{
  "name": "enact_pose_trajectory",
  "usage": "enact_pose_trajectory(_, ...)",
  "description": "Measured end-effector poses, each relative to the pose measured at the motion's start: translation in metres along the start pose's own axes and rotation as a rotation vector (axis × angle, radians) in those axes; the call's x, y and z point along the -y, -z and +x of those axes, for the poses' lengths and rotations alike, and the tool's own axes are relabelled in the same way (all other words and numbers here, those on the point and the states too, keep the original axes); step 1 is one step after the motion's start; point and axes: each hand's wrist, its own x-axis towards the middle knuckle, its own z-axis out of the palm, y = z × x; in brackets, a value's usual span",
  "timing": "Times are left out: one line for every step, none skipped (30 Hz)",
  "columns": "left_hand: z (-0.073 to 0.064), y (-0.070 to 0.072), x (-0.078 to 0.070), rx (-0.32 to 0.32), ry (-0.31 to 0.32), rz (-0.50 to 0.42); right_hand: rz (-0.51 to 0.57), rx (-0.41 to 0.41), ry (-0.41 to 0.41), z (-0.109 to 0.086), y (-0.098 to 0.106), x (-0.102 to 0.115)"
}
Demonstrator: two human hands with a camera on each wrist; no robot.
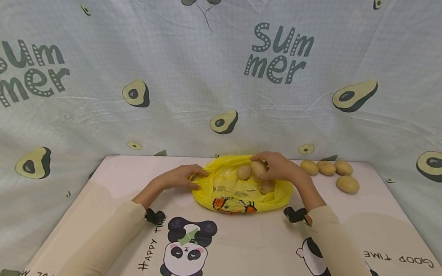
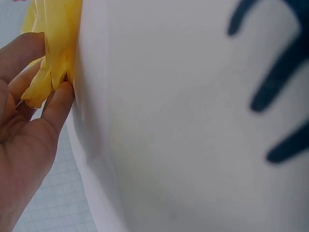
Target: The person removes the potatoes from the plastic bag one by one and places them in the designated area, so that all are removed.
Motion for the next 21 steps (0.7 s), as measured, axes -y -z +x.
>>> enact_pose_trajectory(0.000, 0.000, 0.000, 0.000, 0.001, -0.001, 0.007, -0.007, 0.005, -0.001, 0.000, 0.001)
enact_pose_trajectory(0.000, 0.000, 0.000, 0.000, 0.001, -0.003, 0.011, -0.015, 0.015, -0.001, 0.001, 0.002)
enact_pose_trajectory(0.000, 0.000, 0.000, -0.001, 0.001, -0.004, 0.020, -0.022, 0.024, -0.002, 0.001, 0.004)
enact_pose_trajectory(0.000, 0.000, 0.000, -0.001, 0.001, -0.005, 0.032, -0.028, 0.033, -0.003, 0.001, 0.005)
enact_pose_trajectory(-0.001, 0.000, 0.000, -0.001, 0.003, -0.006, 0.041, -0.034, 0.041, -0.003, 0.001, 0.006)
enact_pose_trajectory(-0.001, 0.000, 0.000, -0.002, 0.004, -0.007, 0.050, -0.038, 0.047, -0.003, 0.001, 0.008)
enact_pose_trajectory(-0.001, 0.000, -0.001, -0.002, 0.005, -0.007, 0.058, -0.041, 0.055, -0.003, 0.001, 0.009)
enact_pose_trajectory(-0.001, 0.000, -0.001, -0.002, 0.005, -0.007, 0.066, -0.044, 0.059, -0.004, 0.001, 0.010)
enact_pose_trajectory(-0.001, 0.000, -0.001, -0.002, 0.005, -0.007, 0.077, -0.045, 0.062, -0.004, 0.001, 0.012)
enact_pose_trajectory(0.000, 0.000, -0.001, -0.002, 0.006, -0.007, 0.078, -0.045, 0.066, -0.004, 0.001, 0.013)
enact_pose_trajectory(0.000, -0.001, -0.001, -0.003, 0.005, -0.007, 0.079, -0.047, 0.070, -0.004, 0.001, 0.013)
enact_pose_trajectory(0.000, -0.001, -0.001, -0.005, 0.004, -0.007, 0.084, -0.047, 0.068, -0.005, 0.001, 0.015)
enact_pose_trajectory(0.000, -0.001, 0.000, -0.004, 0.003, -0.005, 0.086, -0.048, 0.068, -0.005, 0.001, 0.014)
enact_pose_trajectory(0.000, -0.001, 0.000, -0.004, 0.003, -0.006, 0.089, -0.049, 0.069, -0.005, 0.000, 0.014)
enact_pose_trajectory(0.000, -0.001, 0.000, -0.003, 0.004, -0.007, 0.088, -0.049, 0.072, -0.006, 0.000, 0.014)
enact_pose_trajectory(0.000, -0.001, 0.000, -0.003, 0.006, -0.007, 0.088, -0.049, 0.076, -0.006, 0.000, 0.014)
enact_pose_trajectory(0.000, -0.001, 0.000, -0.003, 0.007, -0.009, 0.090, -0.050, 0.077, -0.007, 0.000, 0.014)
enact_pose_trajectory(0.000, -0.001, 0.000, -0.002, 0.009, -0.011, 0.093, -0.050, 0.077, -0.007, 0.000, 0.014)
enact_pose_trajectory(0.000, -0.001, 0.000, -0.001, 0.012, -0.013, 0.096, -0.051, 0.081, -0.008, -0.001, 0.014)
enact_pose_trajectory(0.000, -0.001, 0.000, -0.002, 0.014, -0.019, 0.103, -0.052, 0.086, -0.008, -0.001, 0.015)
enact_pose_trajectory(0.000, -0.001, -0.001, -0.003, 0.015, -0.018, 0.111, -0.055, 0.090, -0.009, -0.001, 0.015)
